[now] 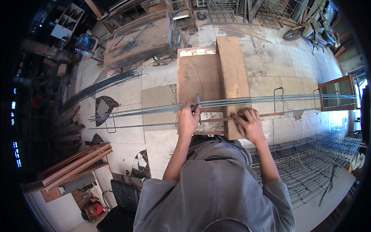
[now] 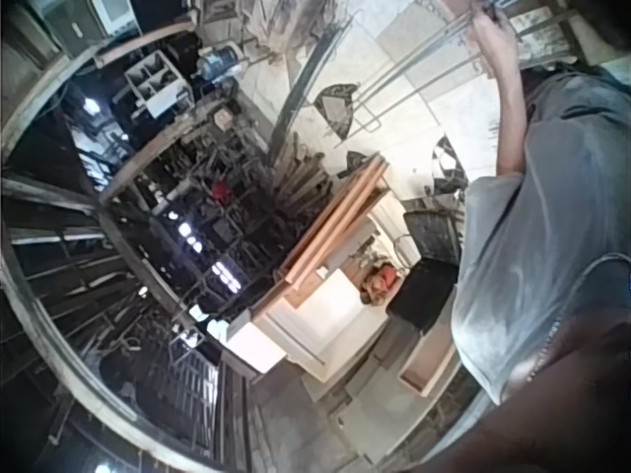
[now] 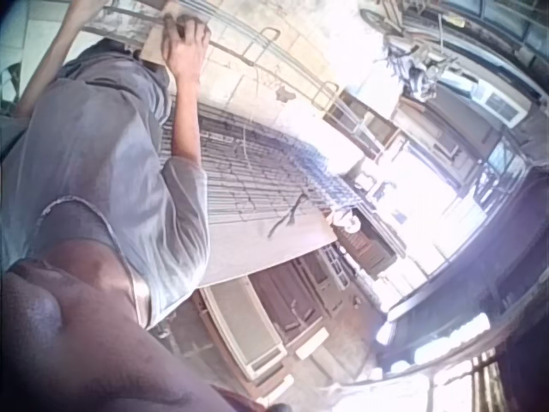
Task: The person secures metal rods together using thin wire. They wrap the wire around the junction of three parallel rods and a perpendicular support rod, then twist the wire with their fingers to tighten the connection.
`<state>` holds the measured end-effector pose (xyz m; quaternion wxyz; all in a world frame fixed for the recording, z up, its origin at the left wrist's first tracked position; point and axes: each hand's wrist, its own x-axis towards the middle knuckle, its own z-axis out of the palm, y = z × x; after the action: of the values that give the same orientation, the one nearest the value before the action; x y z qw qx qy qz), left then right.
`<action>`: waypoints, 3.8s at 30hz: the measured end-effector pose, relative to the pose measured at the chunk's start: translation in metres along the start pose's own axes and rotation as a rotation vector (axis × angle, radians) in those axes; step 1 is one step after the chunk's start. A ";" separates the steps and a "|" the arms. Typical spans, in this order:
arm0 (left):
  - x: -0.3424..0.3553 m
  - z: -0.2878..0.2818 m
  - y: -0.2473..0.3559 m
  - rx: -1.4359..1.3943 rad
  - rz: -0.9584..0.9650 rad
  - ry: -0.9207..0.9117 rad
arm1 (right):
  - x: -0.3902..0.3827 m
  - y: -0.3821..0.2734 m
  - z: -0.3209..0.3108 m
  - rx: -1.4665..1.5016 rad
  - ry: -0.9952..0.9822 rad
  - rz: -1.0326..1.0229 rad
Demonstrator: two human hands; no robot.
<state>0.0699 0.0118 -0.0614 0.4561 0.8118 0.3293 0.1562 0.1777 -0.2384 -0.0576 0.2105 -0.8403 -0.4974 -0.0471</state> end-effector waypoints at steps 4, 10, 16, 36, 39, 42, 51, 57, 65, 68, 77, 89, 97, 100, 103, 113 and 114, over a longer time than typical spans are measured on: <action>-0.009 -0.022 0.008 0.213 0.075 -0.016 | 0.000 -0.001 0.000 -0.010 0.003 -0.006; -0.022 -0.029 -0.012 0.019 0.054 -0.176 | 0.000 0.000 0.002 0.011 0.010 0.005; -0.022 -0.024 -0.007 0.006 0.014 -0.189 | 0.000 -0.002 0.003 0.015 0.014 0.006; 0.092 -0.089 -0.024 0.357 0.189 -0.633 | 0.005 -0.005 -0.001 0.032 0.026 0.006; 0.096 -0.088 -0.020 0.367 0.172 -0.663 | 0.004 -0.005 -0.001 0.043 0.035 0.012; 0.097 -0.087 -0.020 0.331 0.189 -0.657 | 0.003 -0.005 -0.001 0.048 0.036 0.017; 0.105 -0.086 -0.009 0.355 0.199 -0.568 | -0.001 0.000 0.003 0.004 0.008 0.019; 0.112 -0.084 -0.011 0.363 0.199 -0.555 | -0.002 0.001 0.005 0.005 0.017 0.007; 0.115 -0.082 -0.033 0.312 0.260 -0.546 | -0.002 -0.001 0.005 0.004 0.010 0.017; 0.111 -0.081 -0.027 0.332 0.233 -0.546 | 0.001 -0.003 0.002 0.011 0.019 0.009; 0.090 -0.078 -0.029 0.305 0.333 -0.331 | 0.001 -0.001 0.004 0.000 0.020 0.009; -0.006 -0.071 0.001 0.273 0.339 -0.289 | 0.003 -0.004 0.000 0.012 -0.001 0.062; -0.013 -0.023 -0.008 0.228 0.160 -0.174 | -0.001 0.000 0.005 0.005 0.048 0.025; -0.012 -0.019 -0.010 0.158 0.101 -0.158 | -0.002 0.000 0.007 0.021 0.056 0.034; -0.012 -0.019 -0.001 0.090 0.030 -0.180 | -0.001 0.001 0.006 0.014 0.056 0.023; -0.014 -0.010 -0.020 0.103 0.081 -0.120 | 0.001 -0.004 0.005 0.040 0.053 0.030; -0.014 -0.009 -0.020 0.114 0.107 -0.111 | 0.001 -0.003 0.004 0.037 0.054 0.027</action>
<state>0.0466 0.0157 -0.0727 0.4180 0.8602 0.2680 0.1161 0.1750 -0.2346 -0.0599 0.2401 -0.8412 -0.4811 -0.0577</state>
